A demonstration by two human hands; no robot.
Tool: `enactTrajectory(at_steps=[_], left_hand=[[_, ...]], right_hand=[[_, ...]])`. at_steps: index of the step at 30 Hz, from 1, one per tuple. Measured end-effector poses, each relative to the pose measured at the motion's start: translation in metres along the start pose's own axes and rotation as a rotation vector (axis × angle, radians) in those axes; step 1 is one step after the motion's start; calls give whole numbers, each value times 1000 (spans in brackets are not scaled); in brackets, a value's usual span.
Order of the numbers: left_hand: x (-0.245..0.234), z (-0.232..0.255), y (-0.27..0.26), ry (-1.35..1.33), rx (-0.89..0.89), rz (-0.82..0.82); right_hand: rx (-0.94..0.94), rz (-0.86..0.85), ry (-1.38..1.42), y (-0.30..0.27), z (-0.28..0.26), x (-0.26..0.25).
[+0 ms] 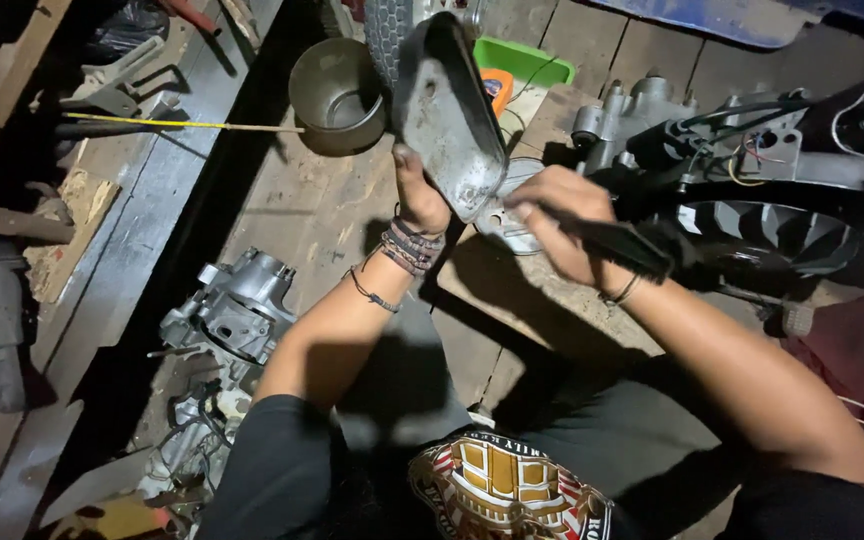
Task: Cleaning a metal engine component by scraping off grime and wiping it with a cloth.
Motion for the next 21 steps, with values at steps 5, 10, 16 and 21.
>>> enactTrajectory(at_steps=[5, 10, 16, 21], left_hand=[[19, 19, 2, -160, -344, -309], [-18, -34, -2, 110, -103, 19], [55, 26, -15, 63, -208, 45], [47, 31, -8, 237, -345, 80]], right_hand=[[95, 25, -120, 12, -20, -11], [-57, -25, -41, 8, -37, 1], [-1, -53, -3, -2, 3, -8], [45, -117, -8, 0, -3, -15]])
Point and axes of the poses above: each hand's wrist, its own y-axis towards the middle knuckle, its own x-axis out of the palm, z = x × y, the point moved 1 cm from there along y, towards the middle knuckle, and after that the axes turned 14 degrees about z, right-handed, at the moved point
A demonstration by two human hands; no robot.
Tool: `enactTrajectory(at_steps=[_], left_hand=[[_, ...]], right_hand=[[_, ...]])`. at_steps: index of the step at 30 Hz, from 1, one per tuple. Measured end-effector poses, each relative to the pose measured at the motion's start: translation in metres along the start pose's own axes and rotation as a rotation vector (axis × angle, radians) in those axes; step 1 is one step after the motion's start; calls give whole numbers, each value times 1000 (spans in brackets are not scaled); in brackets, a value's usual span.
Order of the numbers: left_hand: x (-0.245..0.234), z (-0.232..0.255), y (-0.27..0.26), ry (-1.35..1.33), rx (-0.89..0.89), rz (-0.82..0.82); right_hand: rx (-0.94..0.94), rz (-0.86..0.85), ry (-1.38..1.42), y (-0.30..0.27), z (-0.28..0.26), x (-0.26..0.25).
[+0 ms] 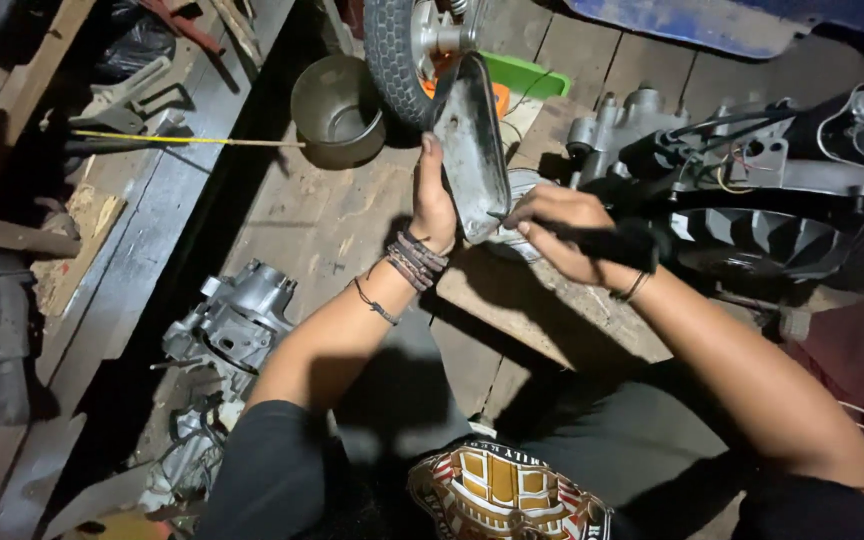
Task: Cleaning a metal engine component by scraping off grime and wiping it with a cloth.
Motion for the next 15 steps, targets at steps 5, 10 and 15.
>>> enactTrajectory(at_steps=[5, 10, 15], left_hand=[[38, 48, -6, 85, -493, -45], [17, 17, -9, 137, -650, -123], [2, -1, -12, 168, -727, -224]], right_hand=[[-52, 30, -187, 11, -3, -18], [11, 67, -203, 4, 2, -22], [160, 44, -181, 6, 3, -35]])
Point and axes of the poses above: each hand's wrist, its own y-axis towards the middle knuckle, its own x-axis out of the palm, z = x × y, the point moved 1 cm from there along y, towards the middle knuckle, and after that the axes turned 14 degrees about z, right-handed, at the moved point
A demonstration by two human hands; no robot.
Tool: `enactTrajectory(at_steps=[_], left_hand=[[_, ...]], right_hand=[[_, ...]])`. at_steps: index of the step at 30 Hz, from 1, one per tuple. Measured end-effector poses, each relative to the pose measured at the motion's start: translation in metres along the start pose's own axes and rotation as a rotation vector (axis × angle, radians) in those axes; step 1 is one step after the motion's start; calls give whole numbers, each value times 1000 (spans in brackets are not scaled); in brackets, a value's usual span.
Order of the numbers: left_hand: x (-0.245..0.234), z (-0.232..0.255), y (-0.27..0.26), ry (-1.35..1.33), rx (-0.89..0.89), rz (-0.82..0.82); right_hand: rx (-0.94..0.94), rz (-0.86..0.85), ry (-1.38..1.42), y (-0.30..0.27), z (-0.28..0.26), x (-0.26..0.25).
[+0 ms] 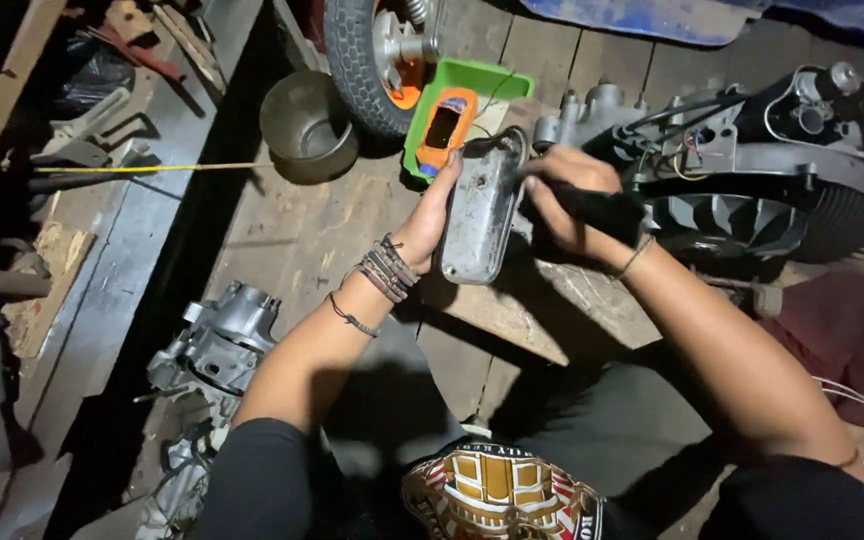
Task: Cleaning a metal engine component by scraping off grime and wiping it with a cloth.
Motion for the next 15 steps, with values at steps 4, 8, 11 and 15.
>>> enactTrajectory(at_steps=[4, 8, 11, 15], left_hand=[[-2, -3, 6, 57, -22, -25], [-13, -9, 22, 83, -29, -18], [-5, -7, 12, 90, -41, -17], [-12, -10, 12, 91, -49, -14]], right_hand=[[78, 67, 37, -2, 7, -1], [48, 111, 14, -3, 16, 6], [52, 117, -51, 1, -4, -1], [154, 46, 114, -9, 16, 4]])
Point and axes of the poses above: each hand's wrist, its own y-axis towards the middle knuckle, its own x-axis out of the palm, z = x × y, the point moved 1 cm from there along y, towards the middle knuckle, and after that the axes turned 14 degrees about z, right-handed, at the moved point
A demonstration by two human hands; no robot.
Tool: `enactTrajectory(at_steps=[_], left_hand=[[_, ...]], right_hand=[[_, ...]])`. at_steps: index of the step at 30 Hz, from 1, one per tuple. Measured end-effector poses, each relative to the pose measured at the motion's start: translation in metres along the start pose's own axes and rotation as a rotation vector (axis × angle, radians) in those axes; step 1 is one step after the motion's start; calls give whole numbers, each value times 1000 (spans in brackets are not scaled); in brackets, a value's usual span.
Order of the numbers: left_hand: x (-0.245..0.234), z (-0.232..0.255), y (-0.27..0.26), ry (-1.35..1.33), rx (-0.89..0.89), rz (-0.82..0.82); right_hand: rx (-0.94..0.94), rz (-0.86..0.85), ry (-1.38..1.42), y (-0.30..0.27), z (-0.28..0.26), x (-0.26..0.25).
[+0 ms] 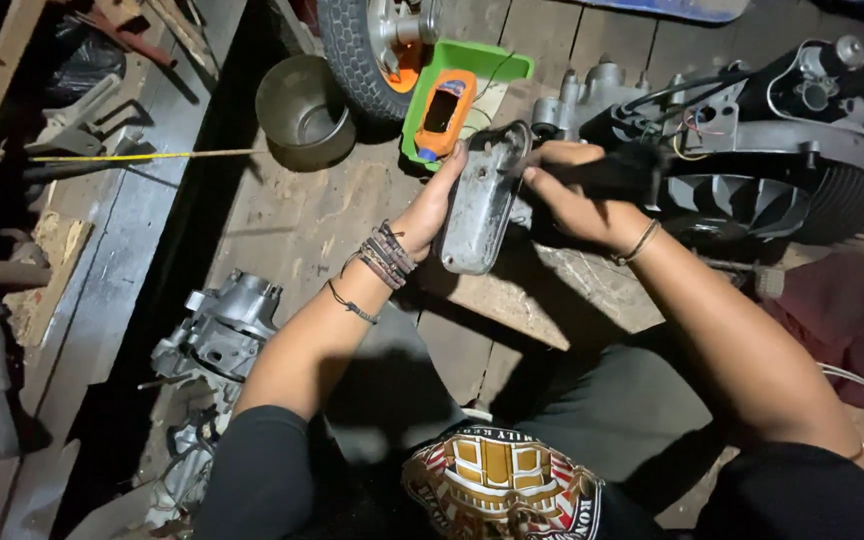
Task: Cleaning a metal engine component by scraping off grime and wiping it with a cloth.
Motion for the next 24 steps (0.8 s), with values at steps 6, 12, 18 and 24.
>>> enactTrajectory(at_steps=[6, 12, 18, 24], left_hand=[[5, 3, -5, 43, 23, -28], [13, 9, -15, -2, 26, 2], [18, 10, -19, 27, 10, -16], [21, 12, -23, -28, 55, 28]], right_hand=[[-84, 16, -174, 4, -9, -6], [-145, 27, -340, 4, -20, -8], [-40, -126, -167, 6, -32, -7], [-177, -61, -311, 2, -19, -4]])
Point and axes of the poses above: each hand's wrist, its own y-axis towards the middle knuckle, its own x-axis out of the palm, z = x × y, the point moved 1 cm from there along y, towards the middle knuckle, and after that the axes turned 14 degrees about z, right-handed, at the moved point
